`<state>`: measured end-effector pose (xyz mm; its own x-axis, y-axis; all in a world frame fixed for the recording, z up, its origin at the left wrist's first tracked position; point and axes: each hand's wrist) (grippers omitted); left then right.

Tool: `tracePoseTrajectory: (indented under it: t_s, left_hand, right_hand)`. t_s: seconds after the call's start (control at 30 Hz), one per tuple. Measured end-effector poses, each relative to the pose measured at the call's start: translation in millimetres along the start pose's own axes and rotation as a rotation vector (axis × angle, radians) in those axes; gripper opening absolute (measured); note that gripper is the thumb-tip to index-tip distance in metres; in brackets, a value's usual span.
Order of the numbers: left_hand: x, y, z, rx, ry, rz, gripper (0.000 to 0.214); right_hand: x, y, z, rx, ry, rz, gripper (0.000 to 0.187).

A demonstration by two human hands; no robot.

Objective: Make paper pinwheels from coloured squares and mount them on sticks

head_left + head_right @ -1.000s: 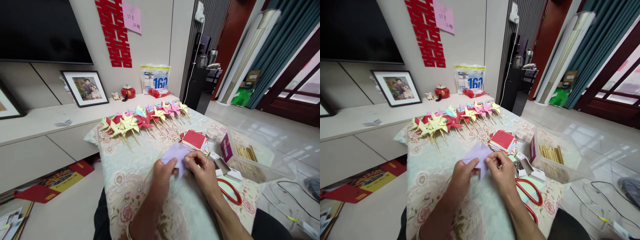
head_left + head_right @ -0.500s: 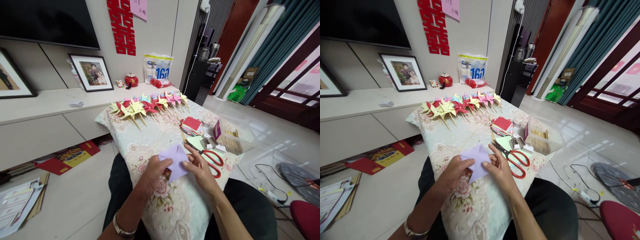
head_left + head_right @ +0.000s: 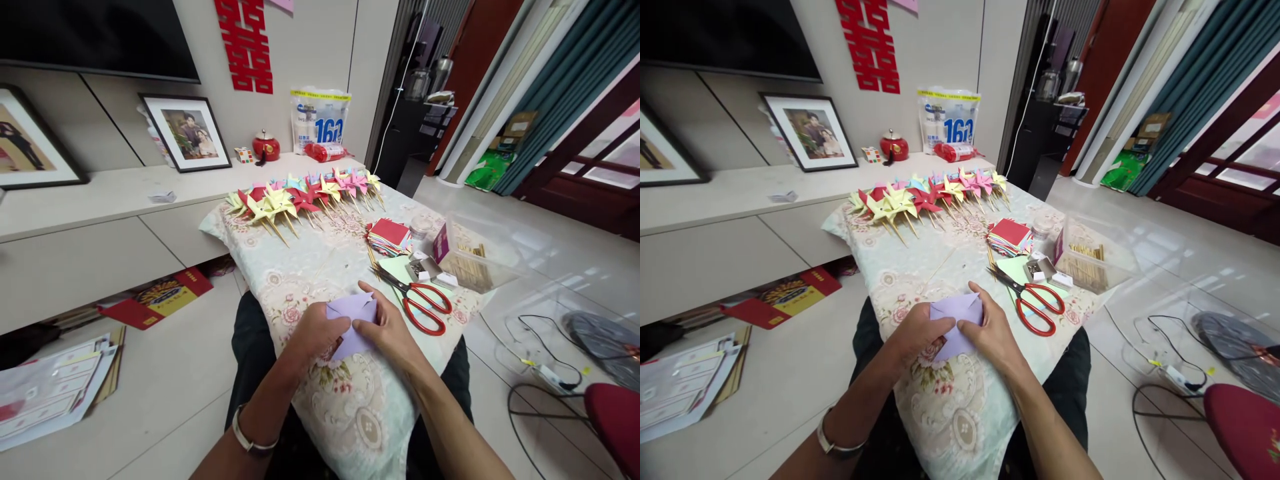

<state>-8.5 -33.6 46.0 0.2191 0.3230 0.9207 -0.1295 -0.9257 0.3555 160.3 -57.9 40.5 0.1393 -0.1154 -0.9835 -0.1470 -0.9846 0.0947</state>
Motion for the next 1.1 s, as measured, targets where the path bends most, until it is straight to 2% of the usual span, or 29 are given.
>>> tracePoseTrajectory:
  t_s: [0.13,0.33,0.53,0.8,1.0,1.1]
  left_hand:
    - [-3.6,-0.9,1.3,-0.012,0.071,0.018,0.017]
    - [-5.8,3.0,10.1,-0.116,0.39,0.077,0.042]
    - [-5.0,0.1,21.0,0.018,0.367,0.056,0.03]
    - [-14.9,-5.9,21.2,0.066,0.271,0.046,0.024]
    - [-12.7,-4.4,20.2,0.023,0.282,0.043,0.025]
    - [-4.3,-3.6,16.0,-0.026,0.377,0.016,0.025]
  right_hand:
    - [4.4,-2.2,-0.6,0.023,-0.045,0.006,0.08]
    - [13.8,-2.9,2.5,0.081,-0.266,0.013,0.08]
    - [18.4,-3.1,4.7,0.066,-0.306,-0.015,0.078]
    - [18.9,-1.7,1.1,0.058,-0.23,-0.042,0.076]
    - [21.7,1.3,1.3,0.069,-0.29,-0.028,0.076]
    - [27.8,3.5,-0.8,0.207,-0.372,-0.11,0.066]
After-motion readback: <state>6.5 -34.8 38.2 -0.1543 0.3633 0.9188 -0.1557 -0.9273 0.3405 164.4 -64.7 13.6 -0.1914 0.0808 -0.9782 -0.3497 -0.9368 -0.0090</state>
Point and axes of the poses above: each hand's wrist, its own y-axis away from the middle knuckle, its own z-axis out of the palm, x = y × z, and after that the axes turned 8 degrees about x, right-handed
